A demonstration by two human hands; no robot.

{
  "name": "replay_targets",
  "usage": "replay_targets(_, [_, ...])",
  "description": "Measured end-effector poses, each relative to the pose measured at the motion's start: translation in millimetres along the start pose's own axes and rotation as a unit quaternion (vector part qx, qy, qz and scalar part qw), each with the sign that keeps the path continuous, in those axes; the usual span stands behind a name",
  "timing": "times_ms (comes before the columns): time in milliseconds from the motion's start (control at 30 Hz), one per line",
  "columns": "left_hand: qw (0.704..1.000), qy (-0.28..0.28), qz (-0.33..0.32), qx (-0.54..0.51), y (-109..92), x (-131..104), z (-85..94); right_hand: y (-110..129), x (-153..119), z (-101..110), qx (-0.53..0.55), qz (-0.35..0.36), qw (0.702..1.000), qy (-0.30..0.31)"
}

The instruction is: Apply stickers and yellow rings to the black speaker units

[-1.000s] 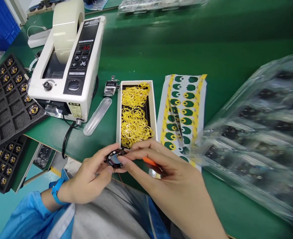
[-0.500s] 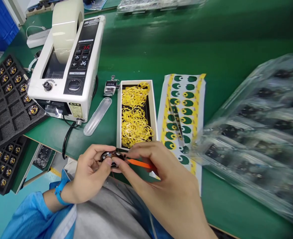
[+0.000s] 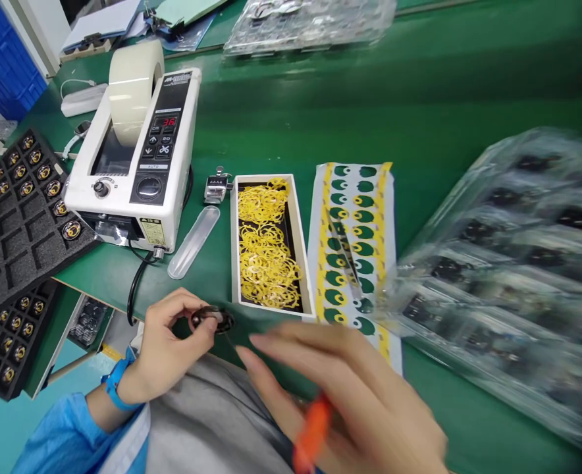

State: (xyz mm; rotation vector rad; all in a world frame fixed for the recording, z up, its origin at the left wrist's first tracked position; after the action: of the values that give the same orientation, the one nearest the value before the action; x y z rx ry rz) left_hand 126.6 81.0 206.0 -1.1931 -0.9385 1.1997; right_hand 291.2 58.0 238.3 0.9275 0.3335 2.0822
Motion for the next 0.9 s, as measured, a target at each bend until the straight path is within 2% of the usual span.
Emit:
replay_targets(133, [0.988,0.027,0.091,-0.12,2,-6,-8.8,9,-15,2,-0.066,0.06,0.996,0.025])
replay_targets(300, [0.975,0.074,0.088,-0.19,-1,-17,-16.8,6,-3,-4,-0.086,0.039,0.995,-0.039])
replay_targets(433, [0.99,0.058,0.061,-0.111,-3,-21,-16.1,4,5,-7,-0.049,0.056,0.996,-0.053])
replay_targets(567, [0.999,0.041,0.011,-0.033,-7,-20,-16.6,4,4,-7,-0.087,0.093,0.991,-0.043])
replay_targets(667, [0.999,0.027,-0.038,-0.003,-11,-20,-17.6,3,3,-7,-0.101,0.121,0.987,-0.038])
replay_targets(800, [0.997,0.005,-0.061,0.04,-11,-21,-17.1,-1,3,-6,-0.076,0.118,0.989,-0.037])
replay_targets(900, [0.992,0.009,-0.103,0.072,-13,-21,-16.4,-1,2,-6,-0.068,0.116,0.99,-0.033])
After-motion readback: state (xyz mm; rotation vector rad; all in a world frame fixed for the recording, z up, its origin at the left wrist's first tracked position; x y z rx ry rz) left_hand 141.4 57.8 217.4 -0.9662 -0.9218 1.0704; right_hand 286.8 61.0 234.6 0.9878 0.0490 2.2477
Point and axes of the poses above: each hand's wrist, its own x-axis towards the middle knuckle, its own z-axis out of the back of the hand, y = z × x, the point moved 4 cm from there along x, towards the middle knuckle, and after that the axes turned 9 degrees about y, right-handed, at the moved point
